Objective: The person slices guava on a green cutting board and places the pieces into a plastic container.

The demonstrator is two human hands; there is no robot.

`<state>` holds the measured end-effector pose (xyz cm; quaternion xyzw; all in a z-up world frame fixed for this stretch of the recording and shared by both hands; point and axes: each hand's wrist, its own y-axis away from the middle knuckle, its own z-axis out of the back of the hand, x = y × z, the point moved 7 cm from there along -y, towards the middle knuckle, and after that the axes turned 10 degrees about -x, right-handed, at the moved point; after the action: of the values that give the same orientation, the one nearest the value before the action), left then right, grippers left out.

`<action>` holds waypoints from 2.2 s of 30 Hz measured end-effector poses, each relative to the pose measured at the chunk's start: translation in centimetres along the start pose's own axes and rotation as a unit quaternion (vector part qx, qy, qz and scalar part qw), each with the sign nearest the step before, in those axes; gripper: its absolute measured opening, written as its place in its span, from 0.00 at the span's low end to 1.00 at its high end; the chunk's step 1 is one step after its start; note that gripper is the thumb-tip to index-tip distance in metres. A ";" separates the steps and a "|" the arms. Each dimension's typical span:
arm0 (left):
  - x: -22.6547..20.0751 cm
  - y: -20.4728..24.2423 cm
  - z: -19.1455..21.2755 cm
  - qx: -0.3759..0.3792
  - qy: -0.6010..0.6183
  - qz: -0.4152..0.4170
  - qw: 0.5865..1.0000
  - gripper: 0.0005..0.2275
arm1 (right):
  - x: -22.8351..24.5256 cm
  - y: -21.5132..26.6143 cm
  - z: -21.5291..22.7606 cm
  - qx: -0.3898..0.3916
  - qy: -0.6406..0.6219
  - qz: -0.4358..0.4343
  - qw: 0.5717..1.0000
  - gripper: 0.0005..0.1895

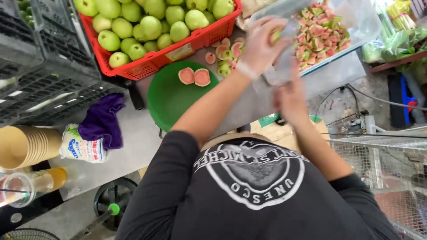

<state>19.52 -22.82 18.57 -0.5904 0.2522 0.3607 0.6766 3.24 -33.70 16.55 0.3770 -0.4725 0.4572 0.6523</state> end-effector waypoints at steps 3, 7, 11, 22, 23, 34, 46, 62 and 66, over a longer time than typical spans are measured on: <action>-0.7 -2.1 -1.5 -0.008 -0.109 -0.118 0.987 0.26 | -1.8 -1.0 7.3 -0.104 -0.096 -0.081 0.987 0.42; 7.6 0.7 9.9 0.089 -0.185 0.073 0.976 0.21 | -3.2 -0.3 11.4 -0.093 -0.174 -0.061 0.978 0.37; 11.9 9.0 21.6 0.174 -0.339 0.111 0.918 0.19 | -4.6 -0.8 9.2 -0.062 -0.159 -0.083 0.982 0.39; 14.9 14.3 25.4 0.143 -0.325 0.161 0.921 0.16 | 0.2 2.0 -12.3 0.265 -0.046 -0.033 0.963 0.42; 15.5 14.7 25.6 0.141 -0.302 0.182 0.925 0.15 | 0.4 2.8 -13.4 0.281 -0.033 -0.036 0.959 0.41; 10.0 21.7 31.2 0.063 -0.274 0.362 0.889 0.17 | -0.8 6.5 -18.8 0.384 0.413 0.123 0.817 0.39; 7.1 23.1 29.8 0.041 -0.305 0.240 0.921 0.18 | -2.4 8.0 -21.6 0.384 0.427 0.140 0.806 0.39; 7.3 24.1 30.3 0.033 -0.312 0.221 0.924 0.14 | -1.2 9.7 -22.4 0.381 0.427 0.137 0.809 0.39; 7.1 23.9 30.2 0.061 -0.320 0.245 0.913 0.14 | -2.9 9.1 -22.9 0.358 0.401 0.119 0.834 0.39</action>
<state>2.53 9.14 3.69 -0.3202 0.1805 0.6691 0.6460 0.38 -10.48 8.11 0.3083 -0.0136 0.7800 0.5443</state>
